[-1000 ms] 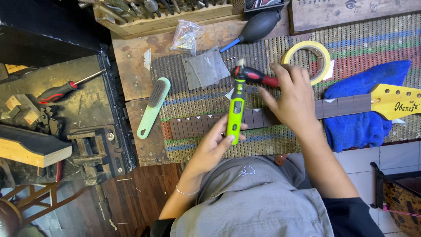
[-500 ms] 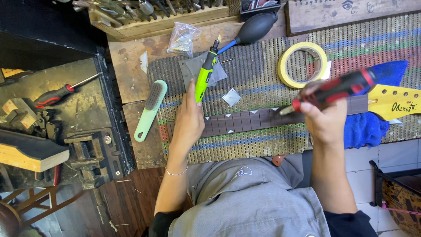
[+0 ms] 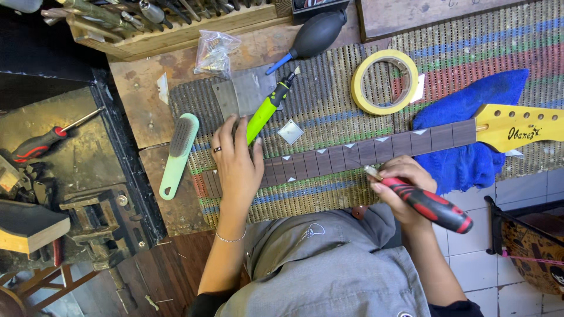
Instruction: The person uses a red-handled screwdriver and a green rotary tool to work on the fretboard of a guitar neck. They alternate between manually adjusting the frets with the screwdriver and using the rotary tool to grind or polish the frets.
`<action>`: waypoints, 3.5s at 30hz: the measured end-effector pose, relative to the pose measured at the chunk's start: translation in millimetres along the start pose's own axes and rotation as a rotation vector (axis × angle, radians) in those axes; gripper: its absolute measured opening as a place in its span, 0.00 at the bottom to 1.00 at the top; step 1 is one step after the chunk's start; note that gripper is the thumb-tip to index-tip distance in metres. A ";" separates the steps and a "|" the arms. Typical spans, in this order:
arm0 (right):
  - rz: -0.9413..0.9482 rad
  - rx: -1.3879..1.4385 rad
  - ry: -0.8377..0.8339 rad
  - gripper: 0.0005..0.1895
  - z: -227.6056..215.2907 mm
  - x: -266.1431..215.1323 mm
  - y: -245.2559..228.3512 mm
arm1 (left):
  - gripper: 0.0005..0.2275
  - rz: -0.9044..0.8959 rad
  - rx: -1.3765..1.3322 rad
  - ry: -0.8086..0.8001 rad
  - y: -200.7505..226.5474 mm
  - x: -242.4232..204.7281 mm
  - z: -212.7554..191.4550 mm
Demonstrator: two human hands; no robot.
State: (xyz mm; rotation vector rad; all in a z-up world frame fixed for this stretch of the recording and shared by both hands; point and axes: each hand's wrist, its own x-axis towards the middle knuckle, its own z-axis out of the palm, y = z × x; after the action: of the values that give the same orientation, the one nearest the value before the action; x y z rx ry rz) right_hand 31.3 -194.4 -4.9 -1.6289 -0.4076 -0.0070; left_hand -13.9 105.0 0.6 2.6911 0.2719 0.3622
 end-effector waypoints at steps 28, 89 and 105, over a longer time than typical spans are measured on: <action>-0.315 -0.359 -0.079 0.08 39.1 17.6 -3.8 | 0.31 0.285 -0.099 -0.307 79.2 -9.9 38.8; 0.162 -0.513 -0.445 0.07 28.4 35.0 -38.8 | 0.28 0.273 -0.060 -0.218 81.3 -11.8 38.7; 0.370 -0.389 -0.751 0.03 39.7 94.5 -64.8 | 0.31 0.257 -0.074 -0.218 77.8 -17.1 47.9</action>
State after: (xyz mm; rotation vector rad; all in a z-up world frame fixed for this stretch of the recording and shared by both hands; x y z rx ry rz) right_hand 93.1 -129.1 76.4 -2.0390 -0.6945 0.8710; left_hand -5.7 13.4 -12.5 2.6670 -0.1500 0.1460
